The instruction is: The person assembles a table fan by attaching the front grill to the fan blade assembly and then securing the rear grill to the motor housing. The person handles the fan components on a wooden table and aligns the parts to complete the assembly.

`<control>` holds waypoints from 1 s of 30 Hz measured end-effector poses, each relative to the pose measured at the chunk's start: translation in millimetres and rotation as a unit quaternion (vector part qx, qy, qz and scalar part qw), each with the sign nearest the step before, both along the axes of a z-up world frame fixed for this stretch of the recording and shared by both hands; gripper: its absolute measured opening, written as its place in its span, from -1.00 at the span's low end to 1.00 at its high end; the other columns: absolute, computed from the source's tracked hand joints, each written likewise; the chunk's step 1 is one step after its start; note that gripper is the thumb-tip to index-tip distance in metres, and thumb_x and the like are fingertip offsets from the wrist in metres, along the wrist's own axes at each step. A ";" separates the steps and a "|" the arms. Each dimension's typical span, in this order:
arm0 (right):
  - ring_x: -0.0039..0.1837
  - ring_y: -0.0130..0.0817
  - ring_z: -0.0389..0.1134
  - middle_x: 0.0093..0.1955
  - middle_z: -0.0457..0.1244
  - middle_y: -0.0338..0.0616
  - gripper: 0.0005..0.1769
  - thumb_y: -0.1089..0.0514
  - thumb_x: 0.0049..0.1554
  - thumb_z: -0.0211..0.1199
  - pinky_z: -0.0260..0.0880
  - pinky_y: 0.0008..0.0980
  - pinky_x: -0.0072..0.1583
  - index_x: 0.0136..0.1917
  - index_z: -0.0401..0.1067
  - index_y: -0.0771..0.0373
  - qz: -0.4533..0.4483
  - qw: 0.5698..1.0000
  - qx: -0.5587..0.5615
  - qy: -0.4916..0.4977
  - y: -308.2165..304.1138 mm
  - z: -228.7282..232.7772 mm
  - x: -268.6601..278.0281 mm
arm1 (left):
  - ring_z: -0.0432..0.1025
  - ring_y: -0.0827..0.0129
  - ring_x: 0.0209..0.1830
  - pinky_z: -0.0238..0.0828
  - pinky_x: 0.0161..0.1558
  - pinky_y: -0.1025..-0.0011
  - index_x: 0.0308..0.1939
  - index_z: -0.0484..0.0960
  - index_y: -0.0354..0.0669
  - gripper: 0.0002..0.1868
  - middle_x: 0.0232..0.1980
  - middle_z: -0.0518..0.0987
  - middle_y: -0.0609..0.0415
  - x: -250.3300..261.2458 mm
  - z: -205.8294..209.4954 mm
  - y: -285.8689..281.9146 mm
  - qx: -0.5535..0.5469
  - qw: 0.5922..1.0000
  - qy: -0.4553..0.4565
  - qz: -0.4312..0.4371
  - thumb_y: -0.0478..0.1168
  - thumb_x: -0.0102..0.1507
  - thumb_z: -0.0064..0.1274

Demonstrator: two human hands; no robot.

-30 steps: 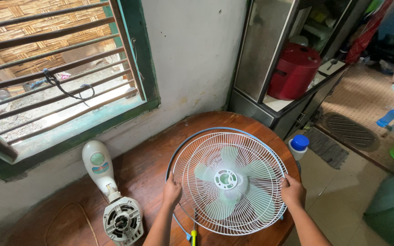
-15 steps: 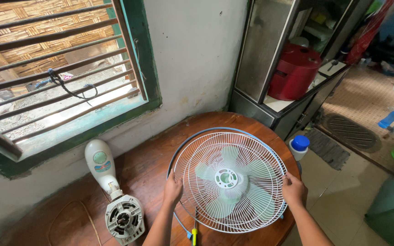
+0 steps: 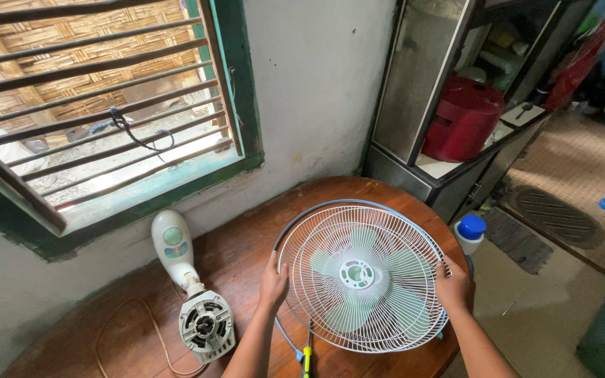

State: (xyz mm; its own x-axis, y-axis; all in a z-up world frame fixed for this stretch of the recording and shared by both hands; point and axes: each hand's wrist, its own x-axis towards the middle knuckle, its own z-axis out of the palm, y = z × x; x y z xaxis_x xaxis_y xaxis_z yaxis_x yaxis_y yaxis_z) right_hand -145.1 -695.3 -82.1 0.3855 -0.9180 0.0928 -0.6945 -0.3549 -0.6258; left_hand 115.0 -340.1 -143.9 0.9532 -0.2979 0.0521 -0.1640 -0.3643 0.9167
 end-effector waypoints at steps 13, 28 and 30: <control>0.32 0.15 0.34 0.31 0.34 0.11 -0.46 -0.19 0.22 0.14 0.32 -0.03 0.32 0.38 0.48 0.03 0.049 0.997 0.024 -0.059 46.6 33.3 34.3 | 0.23 0.08 0.53 0.12 0.45 0.33 0.46 0.25 -0.41 -0.33 0.50 0.32 -0.26 -12.6 48.1 -13.5 -0.110 0.993 0.030 -0.025 0.01 0.41 -0.14; 0.34 0.12 0.35 0.32 0.34 0.08 -0.39 -0.25 0.21 0.12 0.32 -0.10 0.34 0.38 0.46 0.11 0.135 0.987 0.025 -0.088 101.7 43.6 88.7 | 0.29 0.14 0.49 0.14 0.43 0.37 0.42 0.33 -0.40 -0.36 0.46 0.40 -0.21 -38.4 98.2 -8.6 -0.167 0.984 0.051 -0.023 0.02 0.41 -0.18; 0.32 0.12 0.37 0.30 0.35 0.10 -0.40 -0.25 0.22 0.11 0.33 -0.10 0.33 0.38 0.46 0.09 0.147 0.985 0.034 -0.082 110.1 45.2 97.7 | 0.30 0.15 0.48 0.16 0.41 0.36 0.42 0.34 -0.39 -0.36 0.46 0.41 -0.19 -41.9 102.7 -2.9 -0.163 0.984 0.074 -0.013 0.03 0.41 -0.18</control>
State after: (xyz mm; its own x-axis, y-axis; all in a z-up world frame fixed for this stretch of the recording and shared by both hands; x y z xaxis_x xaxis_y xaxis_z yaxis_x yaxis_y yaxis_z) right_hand -47.4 -585.2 -37.0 0.6203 -0.7754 0.1184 -0.4553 -0.4788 -0.7506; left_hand 73.1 -343.0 -41.2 0.9498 -0.3125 0.0109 -0.0258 -0.0437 0.9987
